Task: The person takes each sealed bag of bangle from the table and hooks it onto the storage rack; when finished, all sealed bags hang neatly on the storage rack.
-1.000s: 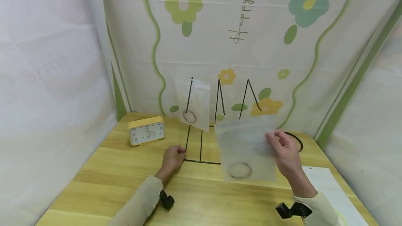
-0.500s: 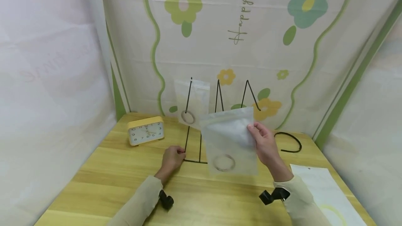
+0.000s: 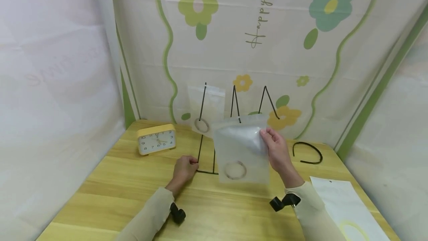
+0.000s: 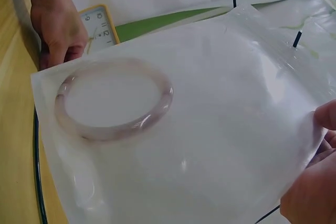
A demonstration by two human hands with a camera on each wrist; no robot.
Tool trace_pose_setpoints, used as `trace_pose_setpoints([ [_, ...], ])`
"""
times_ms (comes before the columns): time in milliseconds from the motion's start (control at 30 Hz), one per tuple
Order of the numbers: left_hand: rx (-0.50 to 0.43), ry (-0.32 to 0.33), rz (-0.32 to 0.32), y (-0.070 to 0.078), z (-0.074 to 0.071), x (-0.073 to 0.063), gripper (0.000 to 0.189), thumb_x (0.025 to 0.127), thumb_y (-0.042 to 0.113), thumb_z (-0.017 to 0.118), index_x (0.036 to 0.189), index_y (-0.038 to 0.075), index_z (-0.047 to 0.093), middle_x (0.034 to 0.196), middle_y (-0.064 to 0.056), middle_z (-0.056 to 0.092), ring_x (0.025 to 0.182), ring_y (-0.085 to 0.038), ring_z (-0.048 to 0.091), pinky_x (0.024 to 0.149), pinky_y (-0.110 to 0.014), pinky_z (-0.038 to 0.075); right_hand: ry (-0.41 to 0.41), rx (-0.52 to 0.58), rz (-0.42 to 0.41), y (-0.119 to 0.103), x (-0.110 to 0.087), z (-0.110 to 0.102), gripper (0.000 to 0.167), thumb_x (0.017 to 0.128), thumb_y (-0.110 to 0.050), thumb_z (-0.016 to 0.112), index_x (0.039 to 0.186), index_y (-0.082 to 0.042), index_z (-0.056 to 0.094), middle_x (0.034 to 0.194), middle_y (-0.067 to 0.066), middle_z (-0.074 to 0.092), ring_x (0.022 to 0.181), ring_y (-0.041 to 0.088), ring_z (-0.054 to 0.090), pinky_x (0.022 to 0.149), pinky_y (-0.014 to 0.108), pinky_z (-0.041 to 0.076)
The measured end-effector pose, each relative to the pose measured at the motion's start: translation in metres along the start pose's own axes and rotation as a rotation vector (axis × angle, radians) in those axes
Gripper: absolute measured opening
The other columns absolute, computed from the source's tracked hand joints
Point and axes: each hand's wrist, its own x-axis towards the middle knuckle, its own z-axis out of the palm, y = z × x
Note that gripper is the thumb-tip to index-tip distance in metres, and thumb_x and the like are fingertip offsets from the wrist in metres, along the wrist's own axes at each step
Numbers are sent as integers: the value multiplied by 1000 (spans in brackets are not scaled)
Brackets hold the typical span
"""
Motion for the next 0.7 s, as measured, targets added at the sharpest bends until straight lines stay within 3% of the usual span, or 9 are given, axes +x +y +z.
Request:
trace_pose_setpoints([
  [167,3,-7,-7,2,-1,0,9,82,8,74,90,5,76,83,-4,73,72,-17,66,64,-32,54,24,-40,0,0,17,0,22,100,-27,57,100,-5,53,98,-1,52,87,10,52,73,21,48],
  [467,0,-11,-7,3,-3,0,9,82,8,74,90,5,76,83,-4,73,72,-17,66,64,-33,54,90,-119,-26,7,51,2,23,99,-32,58,95,-10,51,96,0,47,83,11,45,67,22,40],
  [700,-6,-22,-16,3,-3,-1,9,82,8,74,90,5,75,81,-3,72,69,-14,64,62,-30,53,119,-163,-25,15,71,7,27,101,-36,53,101,-9,55,100,-1,47,93,12,43,74,23,38],
])
